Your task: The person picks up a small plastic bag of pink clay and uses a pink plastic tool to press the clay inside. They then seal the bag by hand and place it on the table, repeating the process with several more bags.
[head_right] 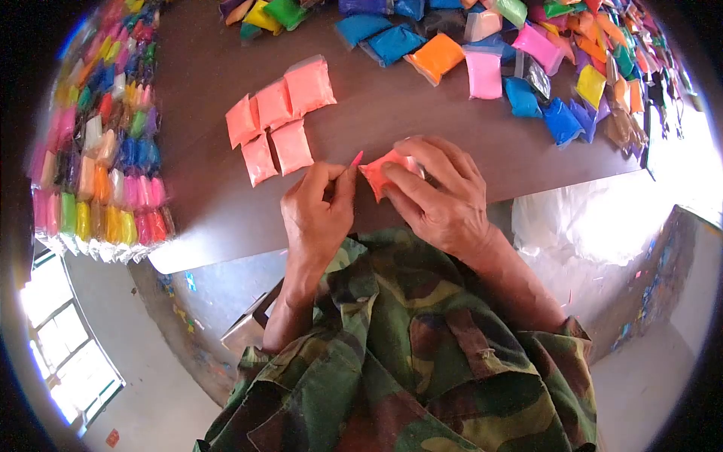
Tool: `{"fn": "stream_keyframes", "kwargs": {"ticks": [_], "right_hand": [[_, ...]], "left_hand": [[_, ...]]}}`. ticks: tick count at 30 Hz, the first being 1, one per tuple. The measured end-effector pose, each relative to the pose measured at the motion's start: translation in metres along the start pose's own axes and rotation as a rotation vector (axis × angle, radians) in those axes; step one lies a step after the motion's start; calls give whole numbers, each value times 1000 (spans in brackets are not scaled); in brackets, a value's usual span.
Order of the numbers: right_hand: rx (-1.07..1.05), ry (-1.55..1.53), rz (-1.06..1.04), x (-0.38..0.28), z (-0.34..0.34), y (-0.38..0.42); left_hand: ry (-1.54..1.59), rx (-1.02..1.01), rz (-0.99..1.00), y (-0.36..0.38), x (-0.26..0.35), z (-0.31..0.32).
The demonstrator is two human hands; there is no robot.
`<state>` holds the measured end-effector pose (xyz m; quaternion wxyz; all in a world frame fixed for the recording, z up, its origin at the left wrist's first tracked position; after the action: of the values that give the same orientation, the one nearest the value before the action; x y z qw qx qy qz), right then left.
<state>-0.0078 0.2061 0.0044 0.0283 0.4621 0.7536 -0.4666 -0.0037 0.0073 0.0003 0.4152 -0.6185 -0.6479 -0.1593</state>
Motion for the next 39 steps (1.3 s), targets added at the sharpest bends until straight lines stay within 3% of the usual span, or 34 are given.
{"fn": "stream_keyframes", "kwargs": {"ticks": [4, 7, 16, 22, 33, 39], "right_hand": [[-109, 17, -17, 0, 1, -2], [-105, 15, 14, 2, -1, 0], [-21, 64, 61, -2, 4, 2], [6, 72, 91, -3, 2, 10], [86, 54, 62, -3, 7, 8], [81, 76, 76, -2, 6, 11]], "left_hand": [[81, -4, -47, 9, 14, -7], [78, -1, 55, 14, 15, 1], [-65, -86, 109, -14, 2, 15], [50, -33, 50, 3, 10, -2], [-71, -30, 93, -8, -1, 13], [126, -83, -24, 6, 11, -2]]}}
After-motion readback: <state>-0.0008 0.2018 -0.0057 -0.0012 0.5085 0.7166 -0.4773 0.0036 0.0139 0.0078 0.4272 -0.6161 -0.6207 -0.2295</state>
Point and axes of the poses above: each hand's wrist, its own y-axis away from the middle knuckle, its own z-axis out of the palm, x = y × z, the point moved 3 cm from there along -y, towards the middle knuckle, and after that the axes turned 13 degrees about x, right-handed, at the moved point
